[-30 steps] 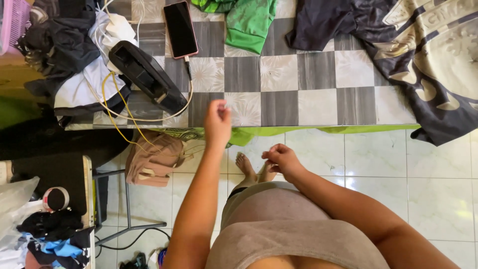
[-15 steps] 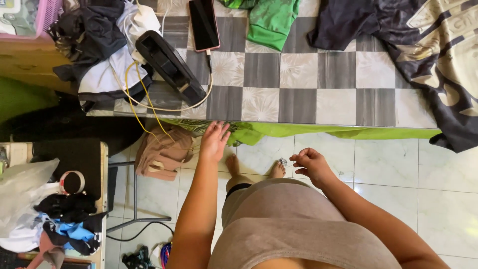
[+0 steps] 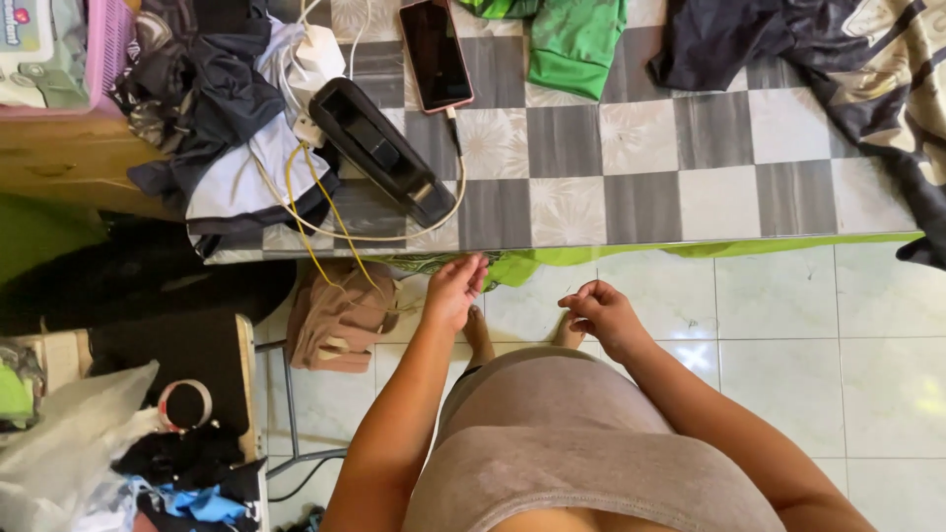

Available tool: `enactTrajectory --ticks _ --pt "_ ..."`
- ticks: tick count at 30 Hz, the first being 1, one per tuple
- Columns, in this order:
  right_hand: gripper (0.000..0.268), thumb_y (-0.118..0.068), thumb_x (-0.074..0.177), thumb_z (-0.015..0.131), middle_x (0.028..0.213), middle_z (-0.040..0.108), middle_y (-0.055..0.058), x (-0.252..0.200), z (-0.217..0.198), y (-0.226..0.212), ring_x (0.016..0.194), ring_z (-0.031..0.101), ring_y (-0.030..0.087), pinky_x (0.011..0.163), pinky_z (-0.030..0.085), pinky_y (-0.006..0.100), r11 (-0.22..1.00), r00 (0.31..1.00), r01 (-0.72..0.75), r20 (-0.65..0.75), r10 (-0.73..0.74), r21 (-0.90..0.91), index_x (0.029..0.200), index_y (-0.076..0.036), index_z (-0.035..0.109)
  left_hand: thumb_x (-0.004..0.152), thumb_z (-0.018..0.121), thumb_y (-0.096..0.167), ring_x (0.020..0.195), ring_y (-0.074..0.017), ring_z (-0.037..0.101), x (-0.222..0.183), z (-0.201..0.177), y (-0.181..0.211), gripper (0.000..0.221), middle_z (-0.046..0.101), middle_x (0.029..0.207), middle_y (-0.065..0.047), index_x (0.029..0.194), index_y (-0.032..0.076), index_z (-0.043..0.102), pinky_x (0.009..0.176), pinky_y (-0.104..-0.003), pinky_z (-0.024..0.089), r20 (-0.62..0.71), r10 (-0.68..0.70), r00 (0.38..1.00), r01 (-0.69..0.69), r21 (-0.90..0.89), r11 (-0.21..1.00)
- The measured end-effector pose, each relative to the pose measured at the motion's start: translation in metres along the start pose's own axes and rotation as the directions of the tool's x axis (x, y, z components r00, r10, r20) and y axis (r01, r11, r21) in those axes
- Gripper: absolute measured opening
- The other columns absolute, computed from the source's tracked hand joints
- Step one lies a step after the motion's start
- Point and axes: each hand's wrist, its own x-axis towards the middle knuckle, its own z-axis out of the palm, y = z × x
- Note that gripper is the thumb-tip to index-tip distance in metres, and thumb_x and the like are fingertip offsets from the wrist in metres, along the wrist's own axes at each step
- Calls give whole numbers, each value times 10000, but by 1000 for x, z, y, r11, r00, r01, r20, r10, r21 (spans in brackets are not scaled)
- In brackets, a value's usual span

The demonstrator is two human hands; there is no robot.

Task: The person is marking labels with a pen, folding a jersey, and then applying the label to the folded shirt.

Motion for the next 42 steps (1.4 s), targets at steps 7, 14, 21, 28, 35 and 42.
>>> enactTrajectory --ticks 7,14,21,28,35,42 --pt "174 -85 830 685 881 650 132 2 63 4 729 643 193 575 577 284 997 999 25 -24 -24 75 870 -62 518 835 746 208 727 -94 653 -38 7 17 160 709 869 -61 940 117 666 630 -151 523 19 -111 994 111 16 994" --pt "309 -197 776 785 876 629 118 6 138 -17 818 654 238 713 566 405 987 987 101 -140 -83 126 850 -78 510 819 760 245 778 -111 614 -68 20 44 206 695 901 -40 950 122 658 697 -212 504 65 -261 963 268 -146 952" --pt "237 -126 757 746 750 612 36 40 145 12 641 628 149 605 515 267 991 958 131 -263 -117 37 818 -125 516 899 631 138 789 -119 592 -73 9 55 319 680 1034 -75 1218 135 612 744 -263 525 168 -355 919 376 -113 920" --pt "246 -72 739 762 726 587 79 22 157 -6 576 623 200 558 530 303 975 952 153 -287 -102 160 824 -94 532 875 620 90 726 -117 589 -68 -3 44 334 691 1024 -93 1198 175 632 726 -292 544 208 -428 879 455 -107 884" --pt "266 -121 705 805 774 666 47 14 137 6 743 665 162 603 530 267 999 965 19 -262 -10 33 785 -121 551 877 612 90 807 -150 592 -37 -22 26 429 645 1080 -65 1287 167 514 742 -300 534 181 -459 870 469 -14 883" --pt "175 -101 866 653 1101 653 107 47 125 26 1059 629 257 920 482 431 854 971 87 -235 42 513 883 -113 480 894 573 105 907 -141 543 -25 -23 33 485 558 1191 -19 1355 198 453 819 -276 480 111 -368 923 363 56 930"
